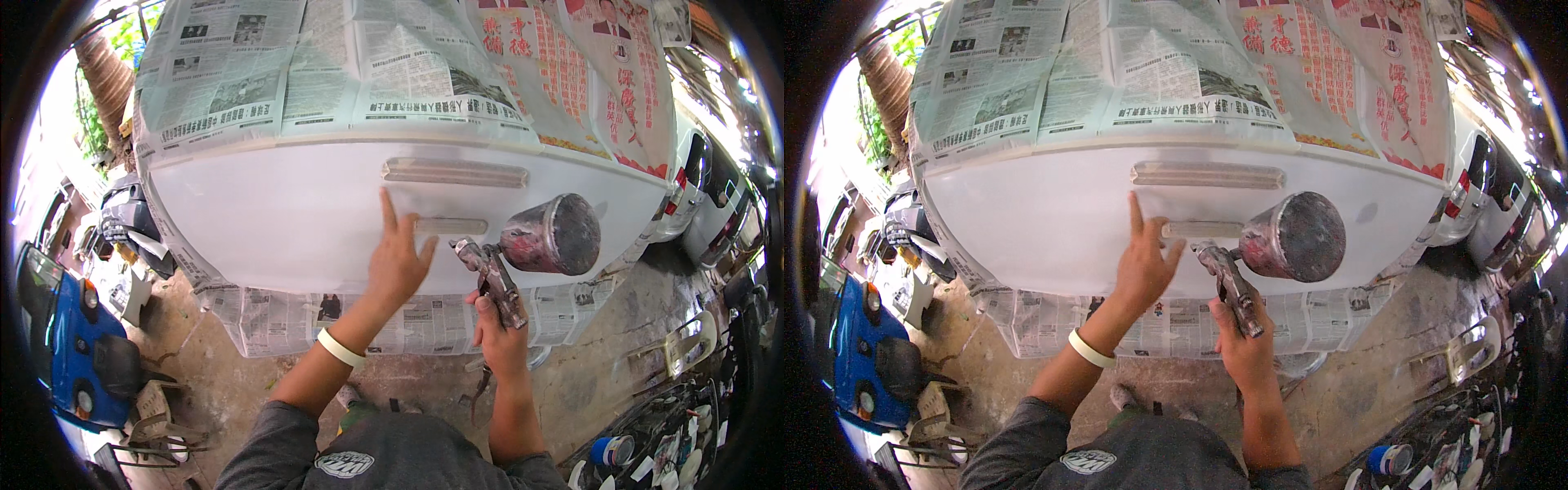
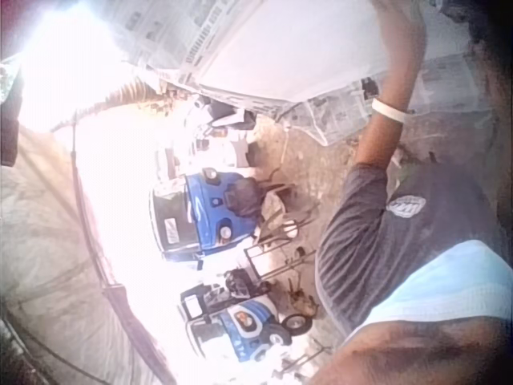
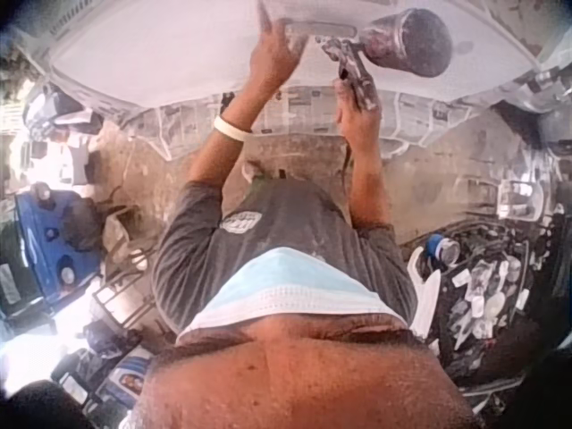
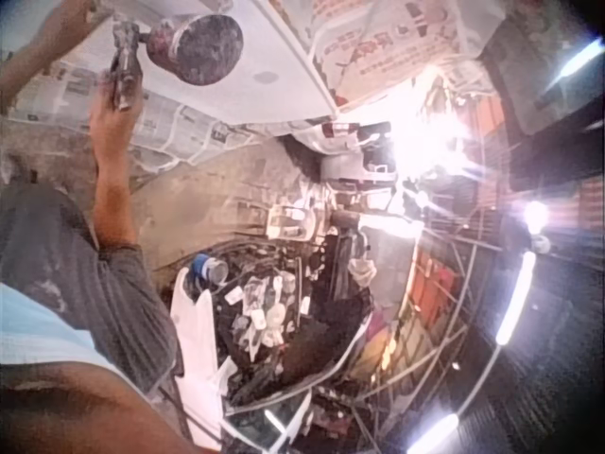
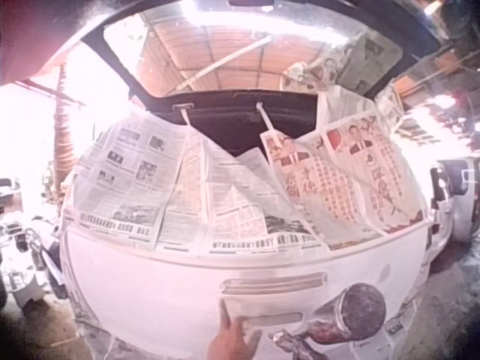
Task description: The person uses a spray gun to apply white paint to the exterior panels of a car, moving the gun in steady strokes across the masked bodywork.
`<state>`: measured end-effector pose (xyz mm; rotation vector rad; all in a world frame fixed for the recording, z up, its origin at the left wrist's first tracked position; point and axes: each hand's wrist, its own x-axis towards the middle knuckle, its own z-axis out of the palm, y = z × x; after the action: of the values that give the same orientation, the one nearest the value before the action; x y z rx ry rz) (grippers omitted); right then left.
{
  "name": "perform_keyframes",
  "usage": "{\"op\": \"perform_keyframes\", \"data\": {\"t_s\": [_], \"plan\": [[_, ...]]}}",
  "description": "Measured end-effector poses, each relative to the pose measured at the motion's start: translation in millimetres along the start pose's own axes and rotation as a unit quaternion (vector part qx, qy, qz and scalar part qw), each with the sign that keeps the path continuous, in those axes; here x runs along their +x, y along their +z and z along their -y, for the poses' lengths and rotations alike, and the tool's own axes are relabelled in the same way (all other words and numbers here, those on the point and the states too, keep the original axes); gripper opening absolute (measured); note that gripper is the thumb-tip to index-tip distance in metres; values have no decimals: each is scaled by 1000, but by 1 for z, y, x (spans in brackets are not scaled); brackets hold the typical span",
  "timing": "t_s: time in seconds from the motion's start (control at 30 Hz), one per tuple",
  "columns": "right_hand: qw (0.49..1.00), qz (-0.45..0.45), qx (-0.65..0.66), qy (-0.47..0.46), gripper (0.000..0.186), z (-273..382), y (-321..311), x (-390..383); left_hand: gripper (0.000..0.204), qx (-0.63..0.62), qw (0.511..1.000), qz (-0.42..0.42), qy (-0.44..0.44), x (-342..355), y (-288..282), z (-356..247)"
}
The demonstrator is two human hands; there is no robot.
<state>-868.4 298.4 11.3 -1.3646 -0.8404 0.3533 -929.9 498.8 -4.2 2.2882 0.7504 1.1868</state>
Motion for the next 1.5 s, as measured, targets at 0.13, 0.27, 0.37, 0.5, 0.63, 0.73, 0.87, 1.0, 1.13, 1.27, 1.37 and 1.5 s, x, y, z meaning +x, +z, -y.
{"op": "perform_keyframes", "data": {"t_s": [0.13,0.27,0.37,0.5,0.63,0.73,0.87,1.0,1.13,1.27,1.37,1.5], "plan": [[1000,20,10,6,35,-2,8,3,45,35,999,1,24,3,9,13],[999,38,11,5,36,-3,8,4,43,57,996,59,29,-5,9,1],[999,32,6,10,36,0,8,3,44,56,998,15,6,7,2,9],[999,24,14,26,38,-6,7,-2,47,90,980,169,60,-21,13,16],[998,18,28,61,40,-29,-1,-20,49,19,922,385,35,-105,32,24],[995,-4,0,97,39,-67,1,-41,43,-139,867,473,-66,-172,42,44],[986,-19,-103,128,35,-157,9,-69,29,-397,740,453,-298,-242,71,69],[973,9,-103,205,33,-199,19,-86,36,-386,678,502,-374,-256,76,88],[965,-19,-81,250,35,-219,25,-98,37,-365,664,518,-396,-281,89,115],[962,-74,-85,248,41,-220,23,-104,41,-400,623,513,-434,-294,87,112],[961,-65,-131,236,49,-234,21,-112,43,-389,626,515,-438,-303,90,112],[959,7,-153,240,50,-235,23,-119,41,-355,632,538,-431,-304,90,115]]}}
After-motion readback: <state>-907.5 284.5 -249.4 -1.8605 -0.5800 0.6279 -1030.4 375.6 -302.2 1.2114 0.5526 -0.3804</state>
